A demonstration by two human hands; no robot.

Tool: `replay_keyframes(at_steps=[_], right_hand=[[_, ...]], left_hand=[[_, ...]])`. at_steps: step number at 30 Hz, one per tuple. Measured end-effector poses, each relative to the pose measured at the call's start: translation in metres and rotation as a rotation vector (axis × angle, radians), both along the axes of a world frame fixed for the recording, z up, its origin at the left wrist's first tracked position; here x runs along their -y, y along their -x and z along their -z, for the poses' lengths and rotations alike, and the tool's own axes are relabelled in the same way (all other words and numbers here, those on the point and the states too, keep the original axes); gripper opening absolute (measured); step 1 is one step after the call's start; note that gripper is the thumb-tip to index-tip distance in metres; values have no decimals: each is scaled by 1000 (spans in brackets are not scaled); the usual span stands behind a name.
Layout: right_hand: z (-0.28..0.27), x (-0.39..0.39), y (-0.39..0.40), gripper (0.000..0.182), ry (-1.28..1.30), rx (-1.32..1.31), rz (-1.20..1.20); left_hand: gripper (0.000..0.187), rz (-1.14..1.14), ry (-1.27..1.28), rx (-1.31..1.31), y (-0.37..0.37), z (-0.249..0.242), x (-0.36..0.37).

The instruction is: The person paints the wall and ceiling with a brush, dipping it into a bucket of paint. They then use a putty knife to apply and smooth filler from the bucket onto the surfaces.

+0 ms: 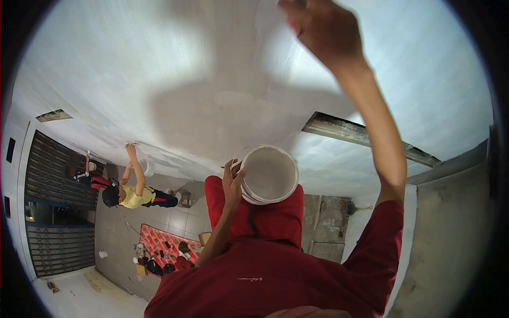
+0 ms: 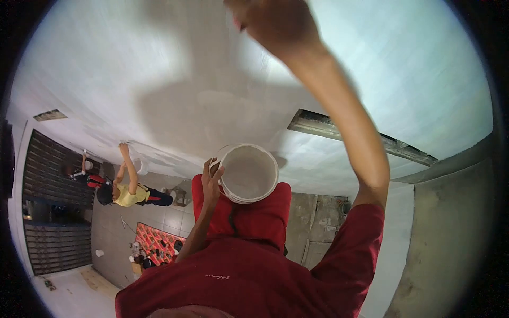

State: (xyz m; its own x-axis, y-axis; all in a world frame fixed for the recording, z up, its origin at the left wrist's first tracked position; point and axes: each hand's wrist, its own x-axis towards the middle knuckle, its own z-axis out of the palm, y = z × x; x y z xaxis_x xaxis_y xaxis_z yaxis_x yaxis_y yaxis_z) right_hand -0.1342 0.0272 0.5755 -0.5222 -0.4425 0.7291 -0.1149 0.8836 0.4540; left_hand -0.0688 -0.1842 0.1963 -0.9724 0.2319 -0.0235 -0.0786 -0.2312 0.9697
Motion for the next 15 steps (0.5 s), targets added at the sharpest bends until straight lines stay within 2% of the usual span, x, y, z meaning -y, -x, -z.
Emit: replay_keyframes(at_steps=[1, 2, 3, 4, 5, 7, 10, 13, 15], right_hand=[[22, -4, 10, 15, -47, -51, -65], [47, -2, 12, 11, -1, 4, -97], [72, -1, 14, 12, 46, 57, -128], [94, 2, 14, 16, -98, 47, -77], [118, 3, 10, 19, -56, 191, -106], [160, 1, 6, 19, -57, 262, -104], [185, -1, -5, 15, 106, 494, -153], [189, -2, -13, 14, 257, 746, -33], [203, -9, -12, 16, 233, 730, -62]], left_hand=[[49, -3, -5, 0, 2, -2, -2], [49, -2, -4, -6, 3, 0, -3], [49, -2, -5, -14, 5, 5, -2], [48, -2, -1, -16, 5, 7, -2], [48, -19, -16, -6, 3, 6, -3], [47, -12, -19, 7, 3, 4, -3], [49, 11, -10, -7, 7, 3, -2], [50, 17, -8, 15, 2, 4, 0], [51, 10, -6, 23, 3, 3, 1]])
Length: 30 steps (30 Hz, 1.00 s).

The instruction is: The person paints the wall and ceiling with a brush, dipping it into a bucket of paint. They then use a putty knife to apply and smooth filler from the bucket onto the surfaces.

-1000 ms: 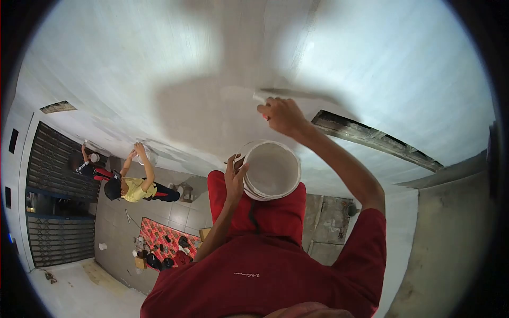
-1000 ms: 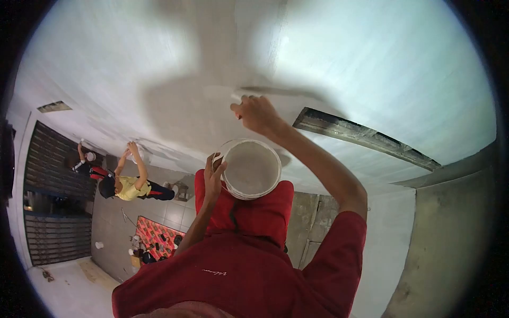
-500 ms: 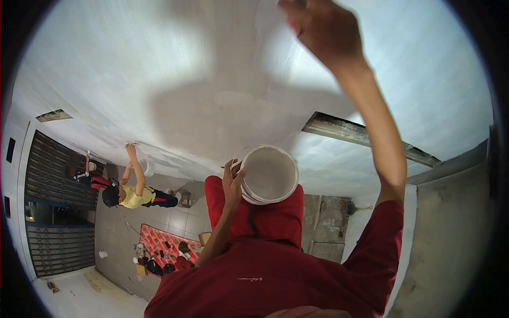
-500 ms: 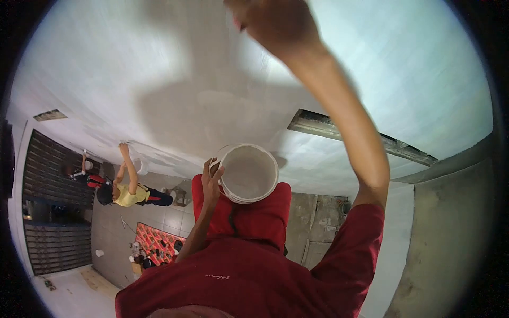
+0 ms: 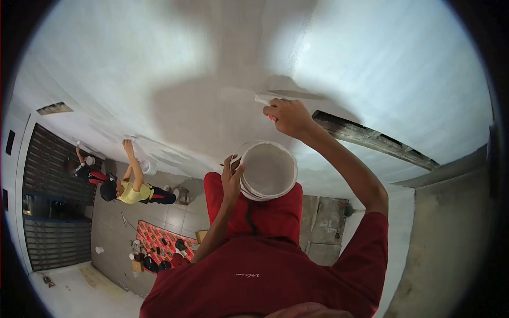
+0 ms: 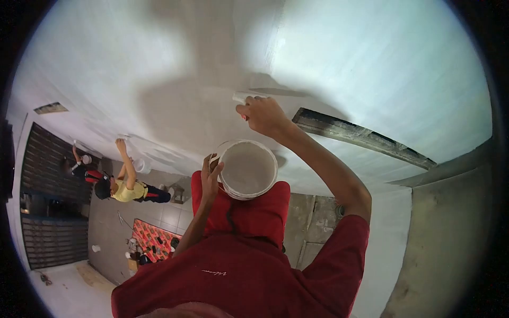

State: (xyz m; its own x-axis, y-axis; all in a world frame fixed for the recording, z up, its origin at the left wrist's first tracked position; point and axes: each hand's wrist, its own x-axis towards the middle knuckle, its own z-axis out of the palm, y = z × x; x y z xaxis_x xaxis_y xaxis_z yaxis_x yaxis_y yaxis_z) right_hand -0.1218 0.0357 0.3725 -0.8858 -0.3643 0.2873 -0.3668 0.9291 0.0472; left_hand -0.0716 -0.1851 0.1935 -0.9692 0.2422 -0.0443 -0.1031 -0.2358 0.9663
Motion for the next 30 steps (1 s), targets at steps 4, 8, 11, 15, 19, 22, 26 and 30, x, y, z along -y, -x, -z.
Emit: replay_keyframes(at_steps=[4, 8, 11, 15, 19, 22, 26, 30], right_hand=[[-44, -18, -2, 11, 60, -312, -4], [-119, -7, -7, 20, 23, -580, 13], [-127, -7, 9, 22, -78, -694, 35], [-68, -11, 28, 22, -132, -625, -2], [23, -13, 23, 18, -82, -391, -42], [33, -20, 8, 15, 169, 10, -19], [31, -32, -26, 23, 322, -170, -121], [-8, -10, -62, 12, 778, -113, -98]], left_hand=[[53, -16, -27, -50, -9, 9, 2], [53, -5, 34, -81, 20, -7, -9], [52, -23, -48, -31, 19, 10, -3], [50, -22, 16, -10, 31, -20, -3], [49, -9, 89, -8, 23, -23, 0], [49, -2, 90, -39, 24, -21, 2], [50, -37, 49, -55, 29, -14, -2], [51, -16, 68, -1, 24, -14, 2]])
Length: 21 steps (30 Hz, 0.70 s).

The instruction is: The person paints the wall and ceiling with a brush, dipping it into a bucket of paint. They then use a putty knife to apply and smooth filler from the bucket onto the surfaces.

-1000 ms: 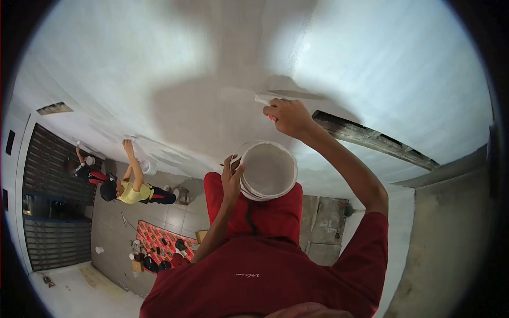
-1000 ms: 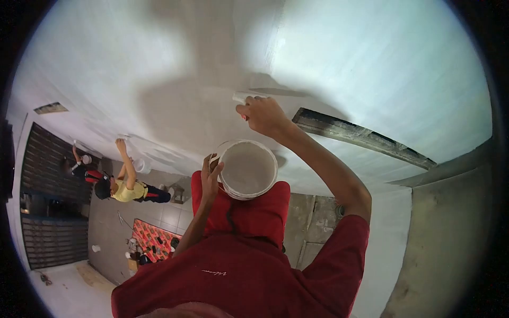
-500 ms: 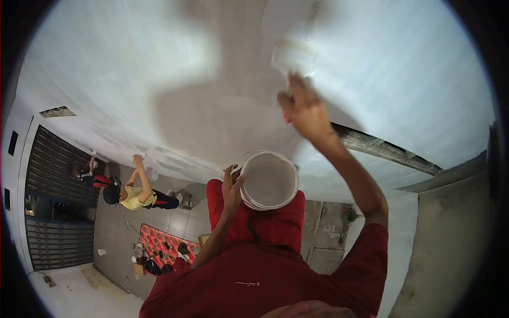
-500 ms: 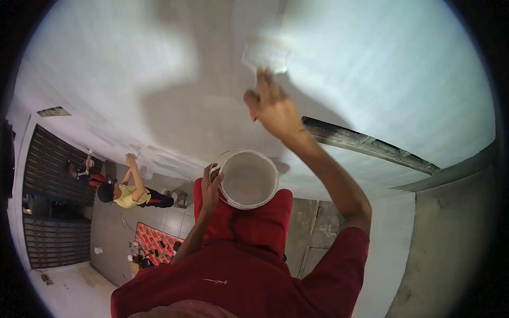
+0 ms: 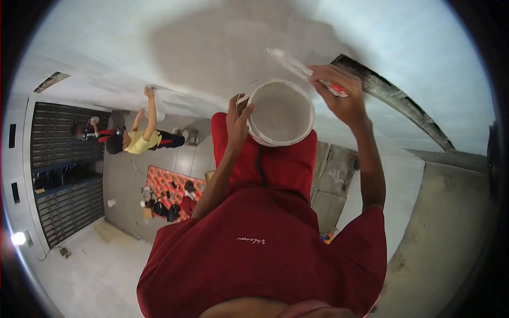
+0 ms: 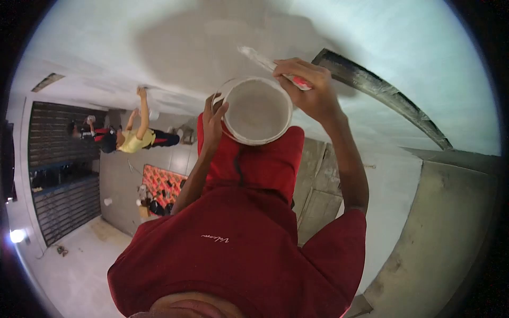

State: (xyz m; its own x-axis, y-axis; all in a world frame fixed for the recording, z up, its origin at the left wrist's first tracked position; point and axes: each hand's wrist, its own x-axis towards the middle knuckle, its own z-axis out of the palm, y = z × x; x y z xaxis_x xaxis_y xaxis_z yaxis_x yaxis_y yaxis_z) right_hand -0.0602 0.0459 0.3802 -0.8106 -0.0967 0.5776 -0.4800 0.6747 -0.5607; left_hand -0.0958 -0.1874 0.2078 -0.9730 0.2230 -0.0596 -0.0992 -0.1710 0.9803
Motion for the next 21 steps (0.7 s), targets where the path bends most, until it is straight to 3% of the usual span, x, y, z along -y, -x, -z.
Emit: replay_keyframes(at_steps=[4, 5, 7, 10, 13, 16, 19, 21], right_hand=[[21, 6, -9, 12, 152, 468, -118], [37, 9, -5, 11, 87, 646, -66], [72, 20, 6, 12, -69, 754, -73], [127, 33, 16, 14, -150, 611, 6], [142, 37, 20, 16, -88, 609, 51], [132, 42, 16, 16, -42, 721, 145], [121, 39, 12, 14, -104, 632, 165], [101, 31, 3, 8, 148, 700, 206]], left_hand=[[51, -7, 20, -9, 4, 0, -2], [50, -2, 14, -8, 4, -1, -2], [50, 6, 21, -15, 3, -3, -2], [49, 5, 34, -26, 2, -5, -2], [49, -5, 18, -29, 4, 1, -3], [50, -8, 30, -15, 1, -3, -4], [50, 23, 23, -25, 5, -5, -5], [51, 23, 24, -20, 2, -4, -2]])
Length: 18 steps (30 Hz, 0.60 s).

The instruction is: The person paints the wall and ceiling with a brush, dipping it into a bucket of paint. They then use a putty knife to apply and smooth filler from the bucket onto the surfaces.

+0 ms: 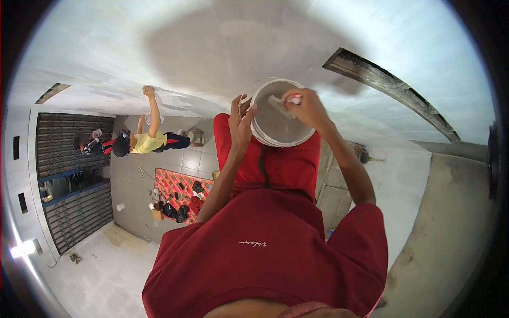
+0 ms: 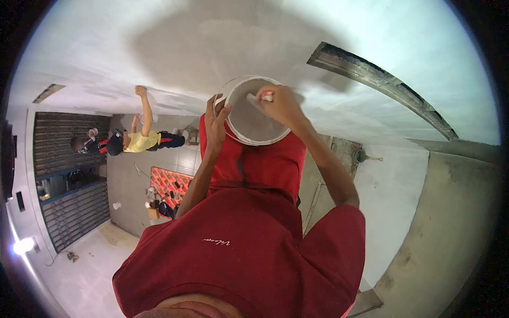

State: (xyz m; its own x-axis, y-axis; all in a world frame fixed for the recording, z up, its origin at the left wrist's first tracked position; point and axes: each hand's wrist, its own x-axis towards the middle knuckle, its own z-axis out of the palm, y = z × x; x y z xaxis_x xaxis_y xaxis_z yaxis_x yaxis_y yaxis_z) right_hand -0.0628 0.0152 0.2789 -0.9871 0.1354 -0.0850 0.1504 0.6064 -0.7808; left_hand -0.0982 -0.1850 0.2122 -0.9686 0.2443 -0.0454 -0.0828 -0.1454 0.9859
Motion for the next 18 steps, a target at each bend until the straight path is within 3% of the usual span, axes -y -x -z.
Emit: replay_keyframes(at_steps=[4, 7, 11, 14, 17, 18], right_hand=[[-19, -33, -29, 3, 590, -13, 226], [-12, -53, -54, 6, 853, 2, 451], [19, -71, -85, 14, 1307, -53, 430], [29, -69, -92, 16, 1404, -146, 600], [2, -75, -61, 18, 1457, -325, 486], [-15, -71, -51, 18, 1325, -478, 443]], left_hand=[[51, -16, 6, 5, 1, -5, -1], [51, -16, -17, 14, 1, -2, -3], [51, -3, -42, 29, 4, -2, -1], [50, -16, 5, 73, 7, -9, -2], [52, -13, -63, 66, 11, 6, -1], [52, -19, -66, 60, 10, 9, -1]])
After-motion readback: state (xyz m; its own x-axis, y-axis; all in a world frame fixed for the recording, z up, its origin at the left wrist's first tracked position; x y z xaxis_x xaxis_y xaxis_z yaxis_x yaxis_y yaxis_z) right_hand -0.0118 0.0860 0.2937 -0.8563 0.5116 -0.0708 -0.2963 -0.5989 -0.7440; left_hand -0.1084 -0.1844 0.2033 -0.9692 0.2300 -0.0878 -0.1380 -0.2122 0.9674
